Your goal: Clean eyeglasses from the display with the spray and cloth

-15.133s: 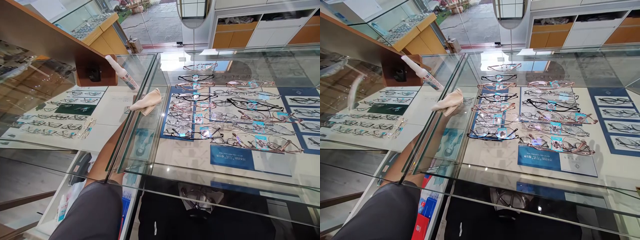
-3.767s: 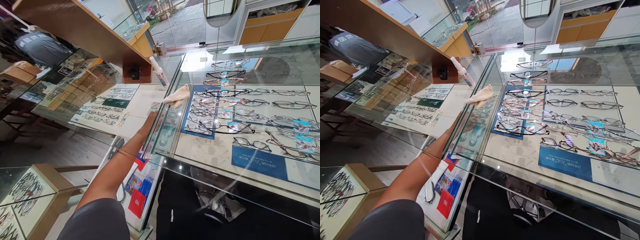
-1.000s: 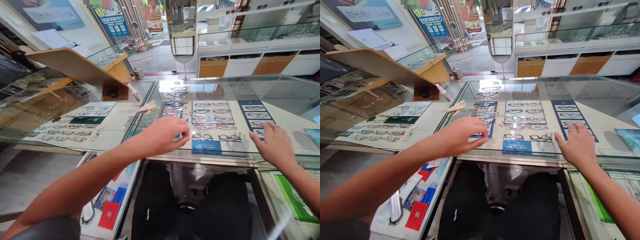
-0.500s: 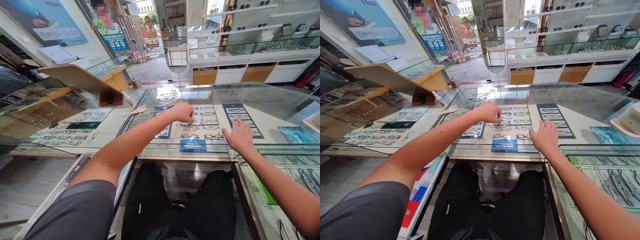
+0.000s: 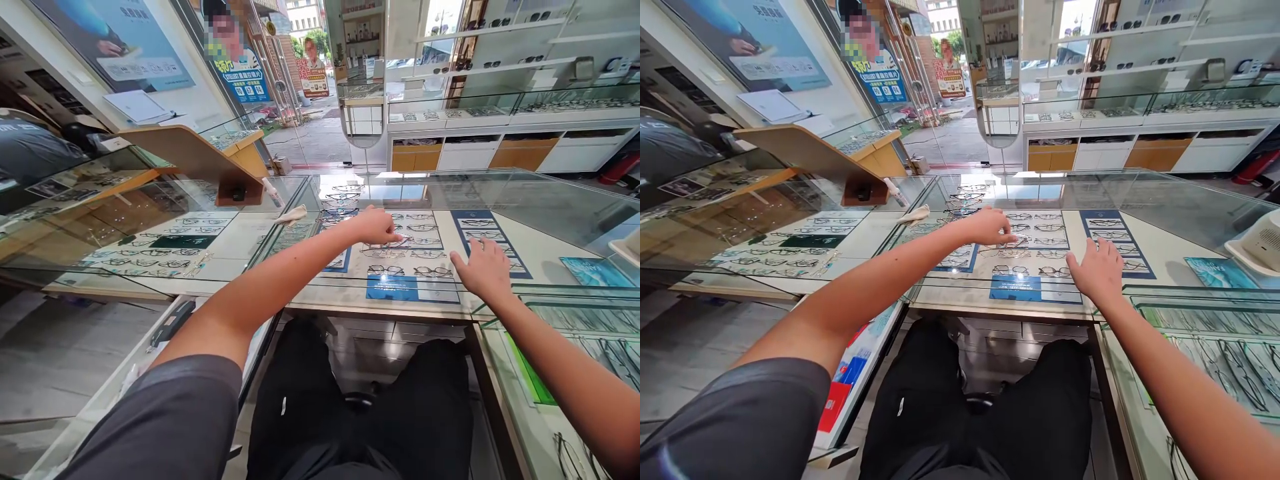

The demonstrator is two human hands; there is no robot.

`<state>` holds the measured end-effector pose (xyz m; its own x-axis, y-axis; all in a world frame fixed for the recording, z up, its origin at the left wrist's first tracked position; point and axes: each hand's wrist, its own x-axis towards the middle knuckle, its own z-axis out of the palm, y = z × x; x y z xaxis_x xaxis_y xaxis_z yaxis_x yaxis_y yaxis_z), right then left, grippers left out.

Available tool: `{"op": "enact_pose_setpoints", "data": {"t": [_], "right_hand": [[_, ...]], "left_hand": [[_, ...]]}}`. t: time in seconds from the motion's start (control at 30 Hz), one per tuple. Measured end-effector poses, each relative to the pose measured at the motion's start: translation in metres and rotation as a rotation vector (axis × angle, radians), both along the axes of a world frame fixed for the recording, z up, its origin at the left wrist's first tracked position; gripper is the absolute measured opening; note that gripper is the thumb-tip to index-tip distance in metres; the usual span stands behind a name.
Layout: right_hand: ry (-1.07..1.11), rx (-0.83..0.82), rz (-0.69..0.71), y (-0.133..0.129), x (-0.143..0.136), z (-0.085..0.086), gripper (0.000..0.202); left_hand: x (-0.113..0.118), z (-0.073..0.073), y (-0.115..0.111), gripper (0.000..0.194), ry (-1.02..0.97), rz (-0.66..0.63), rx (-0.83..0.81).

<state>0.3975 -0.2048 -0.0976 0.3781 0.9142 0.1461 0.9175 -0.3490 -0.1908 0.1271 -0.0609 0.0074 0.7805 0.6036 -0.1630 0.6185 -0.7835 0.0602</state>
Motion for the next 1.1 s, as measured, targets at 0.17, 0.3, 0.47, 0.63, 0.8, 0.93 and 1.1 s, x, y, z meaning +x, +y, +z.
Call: {"op": "enact_pose_setpoints", "data": {"t": [0.17,0.3,0.47,0.63,0.8,0.93,1.1], "right_hand": [[0.023,-0.006,-0.003,0.0,0.0,0.001,0.082],[0.029,-0.005,-0.001,0.0,-0.001,0.002,0.082],[0.024,-0.002,-0.001,0.0,-0.001,0.001,0.082],[0.008,-0.02,-0.006,0.001,-0.001,0.001,0.082],[-0.003,-0.022,-0.006,0.0,-0.001,0.002,0.081],[-0.005,-0.02,0.0,0.0,-0.001,0.001,0.08],[-0.017,-0.021,0.01,-0.003,-0.002,0.004,0.085]], "left_hand": [[-0.01,-0.004,-0.008,0.049,-0.029,-0.004,0.037],[-0.013,-0.009,-0.018,0.04,-0.005,-0.017,0.081],[-0.011,-0.016,-0.023,0.019,-0.001,0.013,0.127],[-0.013,-0.021,-0.024,0.008,-0.04,0.002,0.12],[-0.015,-0.02,-0.02,0.01,-0.077,0.031,0.115],[-0.026,-0.004,-0.021,0.012,-0.139,0.064,-0.016],[-0.088,0.047,-0.059,0.016,-0.252,-0.02,-0.236]]}}
